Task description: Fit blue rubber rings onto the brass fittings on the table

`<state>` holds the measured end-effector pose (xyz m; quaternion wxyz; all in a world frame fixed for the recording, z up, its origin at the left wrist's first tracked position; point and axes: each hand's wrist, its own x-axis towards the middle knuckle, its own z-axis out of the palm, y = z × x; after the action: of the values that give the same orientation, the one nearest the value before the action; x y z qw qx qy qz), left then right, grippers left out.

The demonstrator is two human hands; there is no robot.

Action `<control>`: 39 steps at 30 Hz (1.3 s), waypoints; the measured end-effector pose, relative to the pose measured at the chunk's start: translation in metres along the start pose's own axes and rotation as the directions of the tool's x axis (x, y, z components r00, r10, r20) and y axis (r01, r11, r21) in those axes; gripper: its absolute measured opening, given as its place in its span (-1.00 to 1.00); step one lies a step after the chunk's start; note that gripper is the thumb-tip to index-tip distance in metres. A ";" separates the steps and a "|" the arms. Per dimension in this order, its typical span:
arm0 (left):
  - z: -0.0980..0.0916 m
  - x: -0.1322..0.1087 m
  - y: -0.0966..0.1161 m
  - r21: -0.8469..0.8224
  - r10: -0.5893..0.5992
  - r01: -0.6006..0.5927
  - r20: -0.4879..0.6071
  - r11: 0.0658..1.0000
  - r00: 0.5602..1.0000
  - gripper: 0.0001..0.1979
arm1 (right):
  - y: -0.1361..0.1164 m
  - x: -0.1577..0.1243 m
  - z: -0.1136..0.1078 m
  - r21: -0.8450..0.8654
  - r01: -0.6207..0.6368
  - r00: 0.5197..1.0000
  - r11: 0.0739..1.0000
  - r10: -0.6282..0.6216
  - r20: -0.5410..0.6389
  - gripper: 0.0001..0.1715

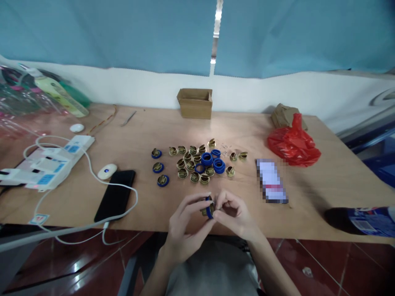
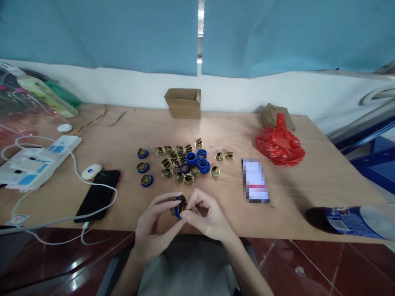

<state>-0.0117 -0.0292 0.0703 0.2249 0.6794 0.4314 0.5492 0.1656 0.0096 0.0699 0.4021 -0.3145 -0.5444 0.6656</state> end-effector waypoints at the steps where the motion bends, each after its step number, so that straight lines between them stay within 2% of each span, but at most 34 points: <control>1: 0.000 0.000 0.000 -0.005 -0.003 0.003 -0.003 1.000 1.000 -0.56 | 0.000 0.000 0.000 -0.002 0.003 1.000 1.000 -0.003 0.001 -0.66; 10: 0.001 0.000 0.000 -0.045 -0.018 0.017 -0.019 0.999 1.000 -0.54 | -0.005 0.001 0.005 -0.069 -0.007 1.000 0.998 0.006 -0.019 -0.65; 14: 0.000 -0.001 -0.001 -0.062 -0.053 0.054 0.005 0.997 0.999 -0.52 | -0.010 0.002 0.004 -0.167 0.044 0.999 0.985 -0.048 -0.022 -0.68; 18: -0.003 0.001 0.001 -0.011 -0.058 0.058 0.042 0.998 0.997 -0.47 | -0.019 0.003 -0.001 -0.268 0.114 0.993 0.957 -0.104 0.049 -0.73; 22: -0.005 0.004 0.004 0.049 -0.023 0.020 0.071 0.999 0.997 -0.44 | -0.025 0.007 -0.004 -0.290 0.117 0.992 0.950 -0.098 0.081 -0.73; 28: -0.005 0.004 0.003 0.024 -0.017 0.015 0.086 1.000 0.996 -0.49 | -0.032 0.014 -0.011 -0.329 0.135 0.984 0.935 -0.087 0.156 -0.70; 35: -0.003 0.000 -0.004 -0.032 -0.050 0.052 0.068 0.998 0.996 -0.50 | -0.055 0.024 -0.024 -0.541 0.241 0.932 0.806 -0.037 0.361 -0.74; 39: -0.005 0.004 -0.002 0.010 -0.006 0.006 0.060 1.000 0.998 -0.49 | -0.061 0.027 -0.023 -0.604 0.309 0.914 0.734 -0.053 0.403 -0.75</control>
<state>-0.0168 -0.0254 0.0720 0.2361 0.6954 0.4292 0.5258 0.1846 0.0490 0.1254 0.2235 -0.2528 -0.8351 0.4345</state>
